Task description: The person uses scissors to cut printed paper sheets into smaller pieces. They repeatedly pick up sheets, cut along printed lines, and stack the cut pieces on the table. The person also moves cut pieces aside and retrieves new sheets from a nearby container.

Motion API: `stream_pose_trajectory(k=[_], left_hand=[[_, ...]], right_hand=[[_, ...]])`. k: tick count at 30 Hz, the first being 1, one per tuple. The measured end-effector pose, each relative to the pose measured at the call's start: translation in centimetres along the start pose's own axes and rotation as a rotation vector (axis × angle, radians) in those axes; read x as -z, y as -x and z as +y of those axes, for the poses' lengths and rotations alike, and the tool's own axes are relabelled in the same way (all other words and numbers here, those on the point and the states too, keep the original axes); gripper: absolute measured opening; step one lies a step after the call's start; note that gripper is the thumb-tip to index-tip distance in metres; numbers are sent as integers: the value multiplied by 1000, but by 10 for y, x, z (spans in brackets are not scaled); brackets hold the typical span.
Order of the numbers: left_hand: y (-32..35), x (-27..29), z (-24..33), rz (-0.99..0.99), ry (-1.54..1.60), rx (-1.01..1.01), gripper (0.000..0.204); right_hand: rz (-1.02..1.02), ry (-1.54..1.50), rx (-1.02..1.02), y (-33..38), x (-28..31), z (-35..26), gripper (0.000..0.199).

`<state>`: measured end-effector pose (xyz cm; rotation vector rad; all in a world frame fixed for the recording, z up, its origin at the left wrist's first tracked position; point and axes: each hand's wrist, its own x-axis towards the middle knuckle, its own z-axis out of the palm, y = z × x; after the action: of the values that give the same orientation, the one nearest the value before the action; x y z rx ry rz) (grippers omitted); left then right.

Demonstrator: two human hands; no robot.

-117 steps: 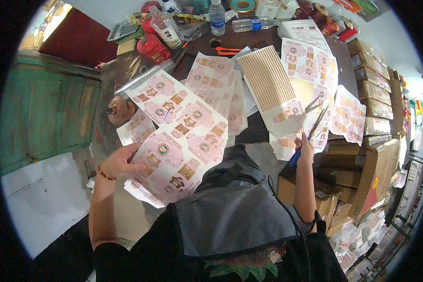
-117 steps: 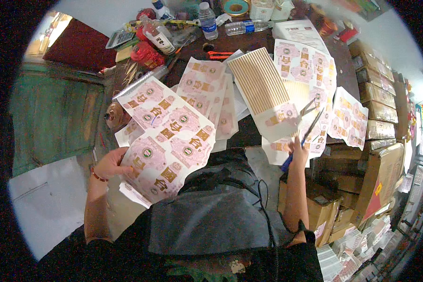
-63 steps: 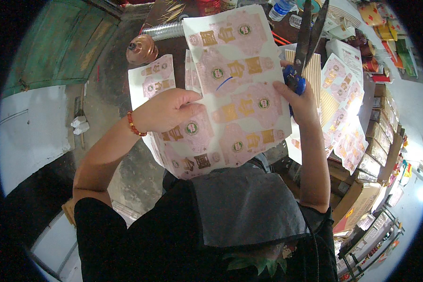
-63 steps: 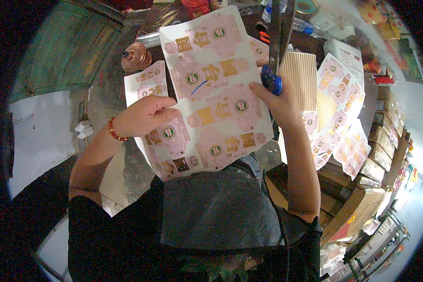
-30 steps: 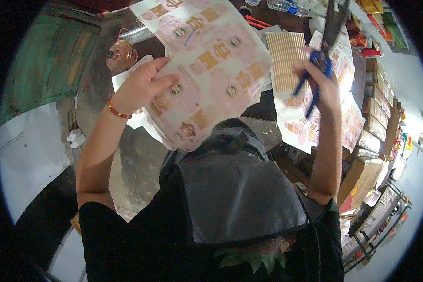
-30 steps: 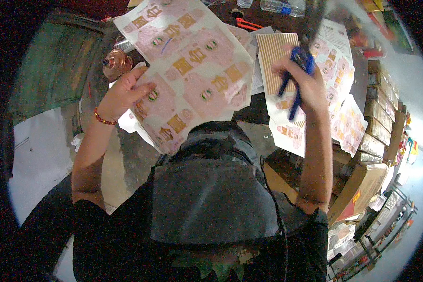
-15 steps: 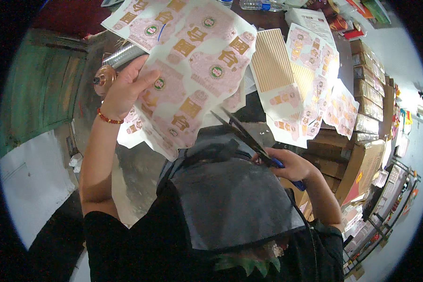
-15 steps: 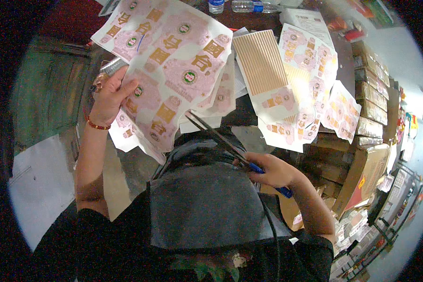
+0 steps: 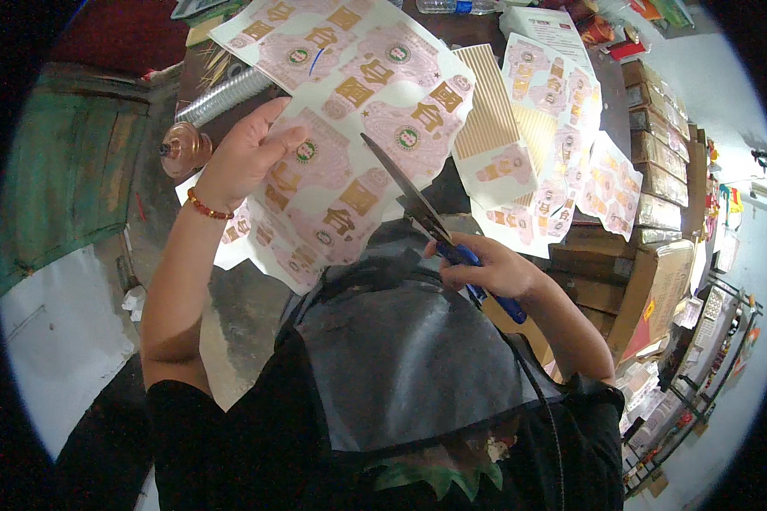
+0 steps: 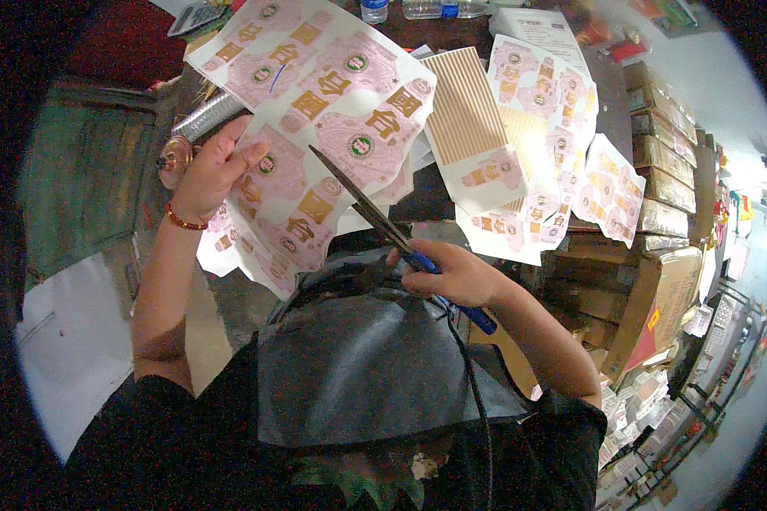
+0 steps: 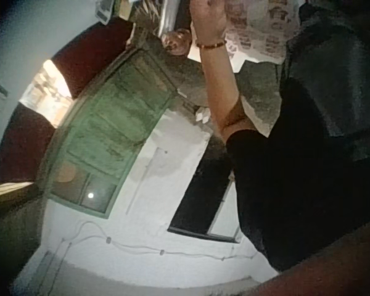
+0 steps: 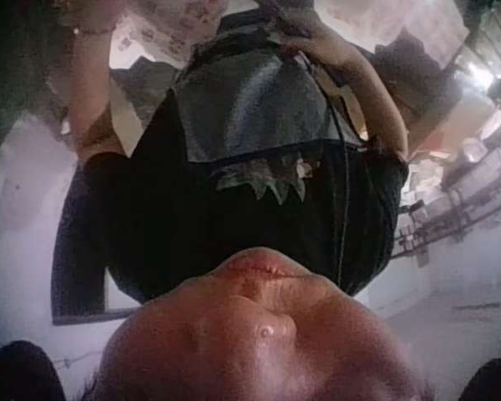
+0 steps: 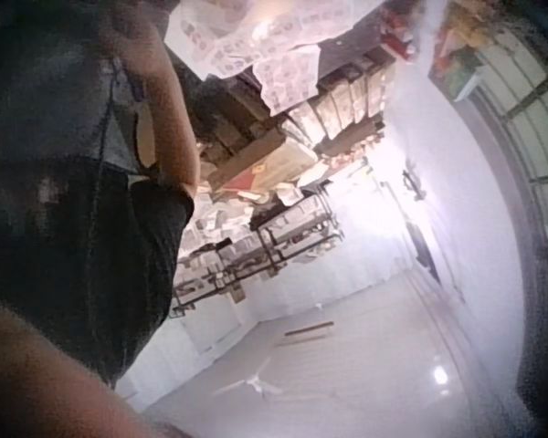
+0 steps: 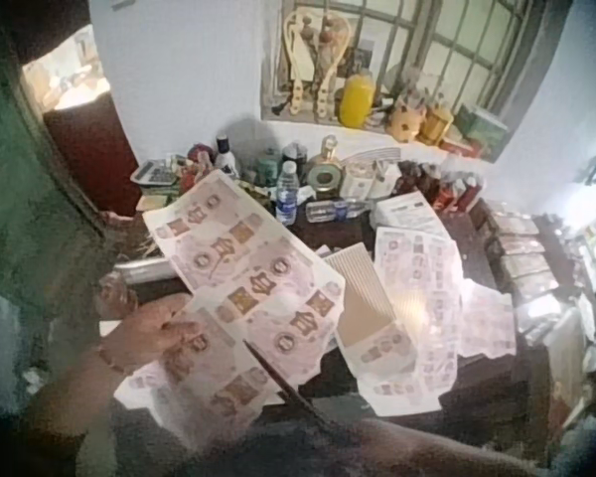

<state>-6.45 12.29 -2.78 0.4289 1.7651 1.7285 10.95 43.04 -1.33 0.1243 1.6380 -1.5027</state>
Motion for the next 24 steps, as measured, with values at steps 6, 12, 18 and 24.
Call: stream_pose_trajectory(k=[6,12,18,24], left_hand=[[2,-4,1,8,39,-20,35],[0,-4,-1,18,23,-13,38],[-4,1,-11,-4,64,-6,38],[-5,2,-2,-26,67,-3,38]], right_hand=[[31,-78,22,-2,-7,0,34],[60,-130,48,-8,-14,13,31],[89,-122,75,-10,-18,16,29],[115,-70,40,-10,-21,8,28]])
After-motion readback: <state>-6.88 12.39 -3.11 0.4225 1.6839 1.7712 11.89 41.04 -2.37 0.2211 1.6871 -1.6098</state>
